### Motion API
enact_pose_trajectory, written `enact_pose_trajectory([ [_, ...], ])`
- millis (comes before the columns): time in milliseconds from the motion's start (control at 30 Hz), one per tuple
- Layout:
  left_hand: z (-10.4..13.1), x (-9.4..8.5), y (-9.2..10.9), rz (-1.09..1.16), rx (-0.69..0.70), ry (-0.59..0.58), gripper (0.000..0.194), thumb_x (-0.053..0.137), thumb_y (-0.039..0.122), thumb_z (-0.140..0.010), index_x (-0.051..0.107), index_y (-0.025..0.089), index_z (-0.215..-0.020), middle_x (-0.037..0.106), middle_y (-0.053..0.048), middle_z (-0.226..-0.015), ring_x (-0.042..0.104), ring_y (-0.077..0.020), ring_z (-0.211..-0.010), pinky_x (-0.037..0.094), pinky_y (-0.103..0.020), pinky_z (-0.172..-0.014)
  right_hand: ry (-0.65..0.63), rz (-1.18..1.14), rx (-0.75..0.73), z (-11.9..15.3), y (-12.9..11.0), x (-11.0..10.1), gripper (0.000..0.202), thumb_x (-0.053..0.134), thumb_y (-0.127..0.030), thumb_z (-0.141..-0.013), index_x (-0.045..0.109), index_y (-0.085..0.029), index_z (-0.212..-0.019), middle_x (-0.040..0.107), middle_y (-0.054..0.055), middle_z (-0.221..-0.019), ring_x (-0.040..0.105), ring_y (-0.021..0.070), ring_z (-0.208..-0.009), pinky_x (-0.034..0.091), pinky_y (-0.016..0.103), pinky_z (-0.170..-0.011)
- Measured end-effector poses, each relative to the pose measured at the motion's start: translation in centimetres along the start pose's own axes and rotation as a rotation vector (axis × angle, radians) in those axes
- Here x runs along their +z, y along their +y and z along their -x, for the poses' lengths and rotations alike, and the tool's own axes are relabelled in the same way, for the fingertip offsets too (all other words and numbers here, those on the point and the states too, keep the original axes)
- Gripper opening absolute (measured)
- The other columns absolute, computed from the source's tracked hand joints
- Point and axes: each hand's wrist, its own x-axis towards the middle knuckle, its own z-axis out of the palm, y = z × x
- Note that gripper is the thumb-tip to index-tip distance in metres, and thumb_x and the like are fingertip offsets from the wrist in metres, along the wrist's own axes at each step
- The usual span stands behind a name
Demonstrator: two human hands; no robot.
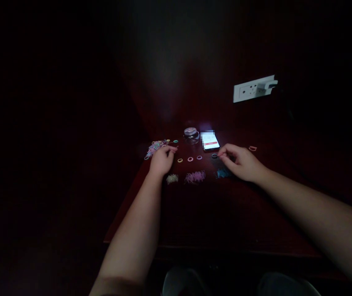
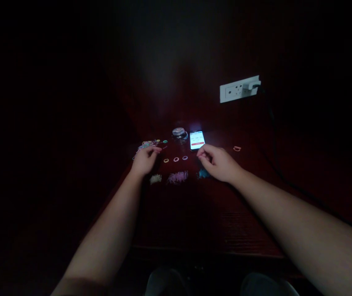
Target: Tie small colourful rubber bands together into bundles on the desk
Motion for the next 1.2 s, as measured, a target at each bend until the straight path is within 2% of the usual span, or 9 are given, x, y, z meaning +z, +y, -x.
enact_pose_trajectory([
  [33, -0.2, -0.1, -0.9, -0.016, -0.120, 0.097, 0.026, 0.047, 0.024, -0.090, 0.071, 0.021, -0.100, 0.072, -0.004, -0.105, 0.065, -0.0188, -0.099, 0.047, -0.031, -0.093, -0.001, 0.007, 0.002, 0.0, 0.1, 0.0, 0.007, 0.053, -0.022, -0.086, 0.059, -0.018, -0.087, 0.059, 0.002, -0.075, 0.051, 0.0142, -0.064, 0.038, 0.025, -0.057],
  [100, -0.4, 0.0, -2.8, -0.058, -0.340, 0.183, 0.027, 0.044, 0.024, -0.091, 0.069, 0.021, -0.101, 0.072, -0.004, -0.106, 0.066, -0.0193, -0.096, 0.049, -0.030, -0.089, 0.000, 0.019, 0.005, 0.0, 0.1, 0.1, 0.008, 0.052, -0.022, -0.086, 0.059, -0.018, -0.087, 0.059, 0.002, -0.074, 0.051, 0.0139, -0.062, 0.037, 0.025, -0.056],
  [133, -0.4, 0.1, -3.6, -0.074, -0.410, 0.177, 0.027, 0.043, 0.023, -0.091, 0.068, 0.022, -0.101, 0.072, -0.004, -0.107, 0.066, -0.0189, -0.096, 0.049, -0.029, -0.088, 0.001, 0.022, 0.006, 0.0, 0.1, 0.1, 0.008, 0.052, -0.022, -0.086, 0.059, -0.018, -0.087, 0.059, 0.002, -0.073, 0.051, 0.0139, -0.062, 0.037, 0.025, -0.056],
  [200, -0.3, 0.6, -5.0, -0.084, -0.449, 0.139, 0.025, 0.045, 0.021, -0.089, 0.068, 0.021, -0.098, 0.073, -0.005, -0.104, 0.067, -0.0191, -0.093, 0.049, -0.028, -0.085, 0.004, 0.020, 0.008, 0.0, 0.1, 0.1, 0.008, 0.052, -0.023, -0.087, 0.058, -0.018, -0.086, 0.059, 0.002, -0.073, 0.051, 0.0143, -0.063, 0.038, 0.025, -0.057],
  [367, 0.0, 2.3, -6.6, -0.108, -0.430, 0.049, 0.020, 0.055, 0.029, -0.085, 0.068, 0.023, -0.098, 0.073, -0.004, -0.097, 0.067, -0.0186, -0.086, 0.050, -0.027, -0.079, -0.006, 0.004, 0.024, 0.0, -0.4, 0.1, 0.008, 0.053, -0.024, -0.086, 0.058, -0.018, -0.084, 0.055, 0.001, -0.069, 0.049, 0.0139, -0.061, 0.038, 0.025, -0.056],
  [600, -0.4, 2.7, -6.3, -0.229, -0.387, 0.030, 0.029, 0.064, 0.048, -0.078, 0.068, 0.023, -0.093, 0.071, -0.007, -0.101, 0.066, -0.0216, -0.091, 0.049, -0.031, -0.082, -0.022, -0.067, 0.019, 0.1, -0.6, 0.5, 0.005, 0.054, -0.023, -0.084, 0.057, -0.019, -0.082, 0.053, -0.001, -0.066, 0.047, 0.0134, -0.059, 0.038, 0.026, -0.056],
  [767, -0.6, 2.6, -5.9, -0.297, -0.374, 0.010, 0.022, 0.057, 0.042, -0.083, 0.070, 0.023, -0.084, 0.073, -0.008, -0.093, 0.067, -0.0236, -0.088, 0.049, -0.032, -0.080, -0.028, -0.070, 0.038, 0.0, -0.8, 0.6, 0.006, 0.054, -0.024, -0.083, 0.057, -0.019, -0.081, 0.053, -0.001, -0.066, 0.047, 0.0136, -0.059, 0.037, 0.026, -0.056],
  [1033, -0.6, 2.4, -5.0, -0.364, -0.361, -0.002, 0.027, 0.055, 0.045, -0.083, 0.070, 0.022, -0.085, 0.072, -0.010, -0.091, 0.067, -0.0262, -0.085, 0.050, -0.034, -0.079, -0.049, -0.055, 0.046, 0.0, -1.3, 0.7, 0.007, 0.052, -0.023, -0.084, 0.054, -0.019, -0.079, 0.052, -0.001, -0.066, 0.046, 0.0124, -0.058, 0.037, 0.025, -0.056],
  [1200, -0.7, 2.5, -4.9, -0.372, -0.347, 0.008, 0.027, 0.049, 0.037, -0.087, 0.070, 0.019, -0.088, 0.072, -0.014, -0.094, 0.067, -0.0290, -0.089, 0.049, -0.036, -0.080, -0.047, -0.044, 0.036, 0.0, -1.1, 0.8, 0.008, 0.052, -0.024, -0.085, 0.054, -0.019, -0.079, 0.051, -0.002, -0.065, 0.046, 0.0121, -0.057, 0.037, 0.024, -0.055],
])
